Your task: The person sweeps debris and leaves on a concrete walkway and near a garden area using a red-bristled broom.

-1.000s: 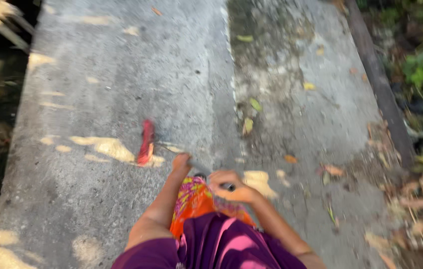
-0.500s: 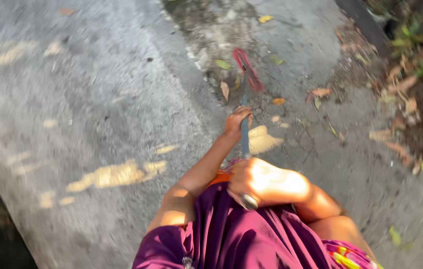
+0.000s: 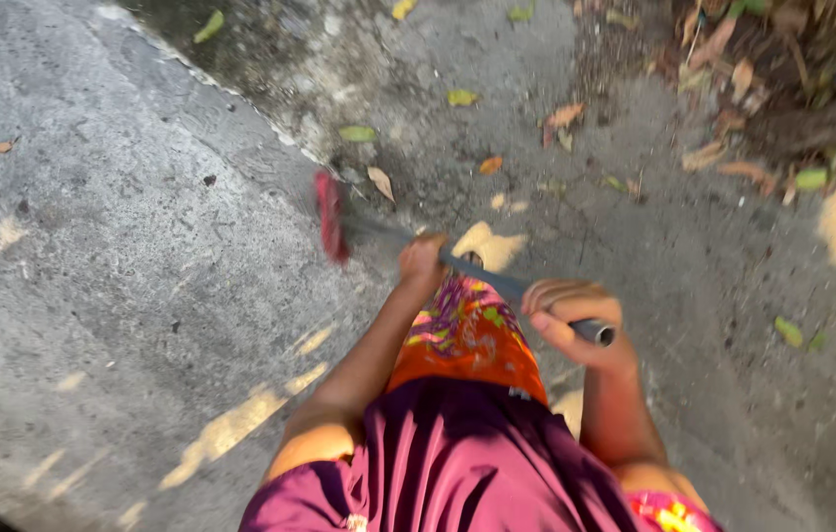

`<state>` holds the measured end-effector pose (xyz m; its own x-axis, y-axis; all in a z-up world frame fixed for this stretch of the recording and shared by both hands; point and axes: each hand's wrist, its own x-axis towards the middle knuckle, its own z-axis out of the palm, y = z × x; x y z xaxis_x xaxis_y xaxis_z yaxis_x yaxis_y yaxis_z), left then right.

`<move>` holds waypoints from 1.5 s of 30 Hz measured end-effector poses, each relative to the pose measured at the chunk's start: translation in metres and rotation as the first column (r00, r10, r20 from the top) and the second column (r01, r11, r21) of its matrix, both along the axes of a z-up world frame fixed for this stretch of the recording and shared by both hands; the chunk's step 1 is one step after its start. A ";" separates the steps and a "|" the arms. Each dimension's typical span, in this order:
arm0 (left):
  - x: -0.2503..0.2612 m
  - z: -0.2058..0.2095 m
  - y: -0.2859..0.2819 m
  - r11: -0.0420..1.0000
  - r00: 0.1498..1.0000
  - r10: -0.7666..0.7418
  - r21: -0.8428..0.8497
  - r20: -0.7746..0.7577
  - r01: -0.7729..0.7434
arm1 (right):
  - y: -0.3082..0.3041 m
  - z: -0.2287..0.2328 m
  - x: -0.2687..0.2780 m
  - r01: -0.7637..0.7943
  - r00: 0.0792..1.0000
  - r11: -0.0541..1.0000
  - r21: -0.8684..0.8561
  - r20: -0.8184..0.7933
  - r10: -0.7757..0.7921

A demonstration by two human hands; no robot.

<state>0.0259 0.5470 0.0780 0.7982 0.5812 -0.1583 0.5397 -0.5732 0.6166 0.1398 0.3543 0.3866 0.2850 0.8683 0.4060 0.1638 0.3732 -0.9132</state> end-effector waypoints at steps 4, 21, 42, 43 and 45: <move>0.089 0.009 0.016 1.000 0.937 -0.024 0.025 0.349 0.016 | 0.026 0.014 0.047 -0.181 0.943 0.983 -0.038 0.277 0.184; 0.227 -0.034 0.084 0.992 0.994 -0.071 0.106 0.088 0.062 | 0.064 0.022 0.215 -0.094 0.986 0.995 0.039 0.140 0.087; 0.484 -0.051 0.408 0.932 0.931 -0.269 0.312 0.248 0.186 | 0.338 -0.027 0.399 0.268 0.954 0.958 -0.106 0.170 -0.248; 0.503 -0.056 0.419 0.940 0.954 -0.288 0.213 0.080 0.266 | 0.359 -0.028 0.410 0.262 0.951 0.961 -0.091 0.193 -0.241; 0.537 -0.054 0.415 0.871 0.993 -0.060 -0.481 0.104 0.103 | 0.385 -0.014 0.433 0.299 0.920 0.950 -0.085 0.289 -0.264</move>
